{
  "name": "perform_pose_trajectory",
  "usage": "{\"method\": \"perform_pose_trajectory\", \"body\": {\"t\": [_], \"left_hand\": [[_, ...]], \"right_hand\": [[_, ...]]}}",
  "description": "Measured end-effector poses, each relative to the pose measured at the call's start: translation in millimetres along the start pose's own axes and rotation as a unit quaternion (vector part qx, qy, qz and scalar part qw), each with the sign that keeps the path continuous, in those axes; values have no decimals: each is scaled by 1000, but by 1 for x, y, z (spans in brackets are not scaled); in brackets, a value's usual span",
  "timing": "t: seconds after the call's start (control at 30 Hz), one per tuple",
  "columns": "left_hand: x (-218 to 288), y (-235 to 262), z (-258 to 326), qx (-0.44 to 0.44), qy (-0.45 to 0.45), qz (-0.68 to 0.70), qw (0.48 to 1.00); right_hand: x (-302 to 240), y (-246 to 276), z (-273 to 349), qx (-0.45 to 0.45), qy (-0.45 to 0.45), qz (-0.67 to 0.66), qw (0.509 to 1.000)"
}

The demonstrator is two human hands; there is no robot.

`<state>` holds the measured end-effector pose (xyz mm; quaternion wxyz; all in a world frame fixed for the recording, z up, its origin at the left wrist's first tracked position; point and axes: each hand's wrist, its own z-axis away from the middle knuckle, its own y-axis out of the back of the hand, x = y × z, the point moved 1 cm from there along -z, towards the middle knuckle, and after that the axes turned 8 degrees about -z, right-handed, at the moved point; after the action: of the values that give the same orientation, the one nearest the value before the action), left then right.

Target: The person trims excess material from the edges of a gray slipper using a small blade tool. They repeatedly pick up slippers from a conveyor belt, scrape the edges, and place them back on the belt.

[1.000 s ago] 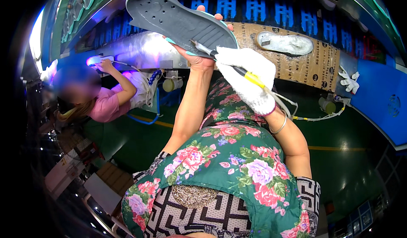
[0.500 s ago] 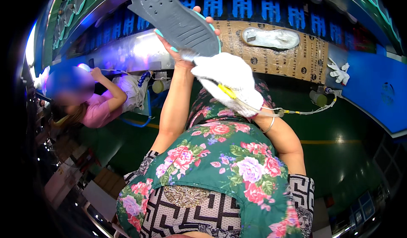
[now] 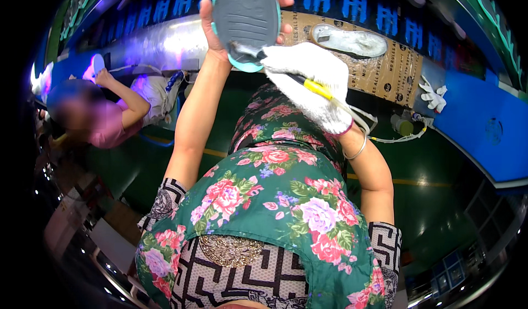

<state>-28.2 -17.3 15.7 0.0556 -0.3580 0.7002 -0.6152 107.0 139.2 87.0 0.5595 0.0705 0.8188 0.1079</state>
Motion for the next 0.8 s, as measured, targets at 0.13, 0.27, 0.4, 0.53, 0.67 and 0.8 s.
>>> {"method": "perform_pose_trajectory", "body": {"t": [0.13,0.27,0.4,0.53,0.67,0.8], "left_hand": [[6,2,-10,-52,26,23,998],[13,-3,-5,84,70,-31,994],[10,7,-6,73,148,-65,984],[15,-5,-13,7,208,-65,976],[18,-16,-12,84,228,-159,957],[28,-14,-12,54,263,-217,939]], "right_hand": [[-14,-12,6,-73,69,69,993],[-13,-3,9,-59,-52,-142,987],[-17,6,0,-23,46,64,997],[-8,-2,20,-137,116,134,975],[-17,6,12,-153,84,73,982],[-14,1,11,-135,107,132,976]]}}
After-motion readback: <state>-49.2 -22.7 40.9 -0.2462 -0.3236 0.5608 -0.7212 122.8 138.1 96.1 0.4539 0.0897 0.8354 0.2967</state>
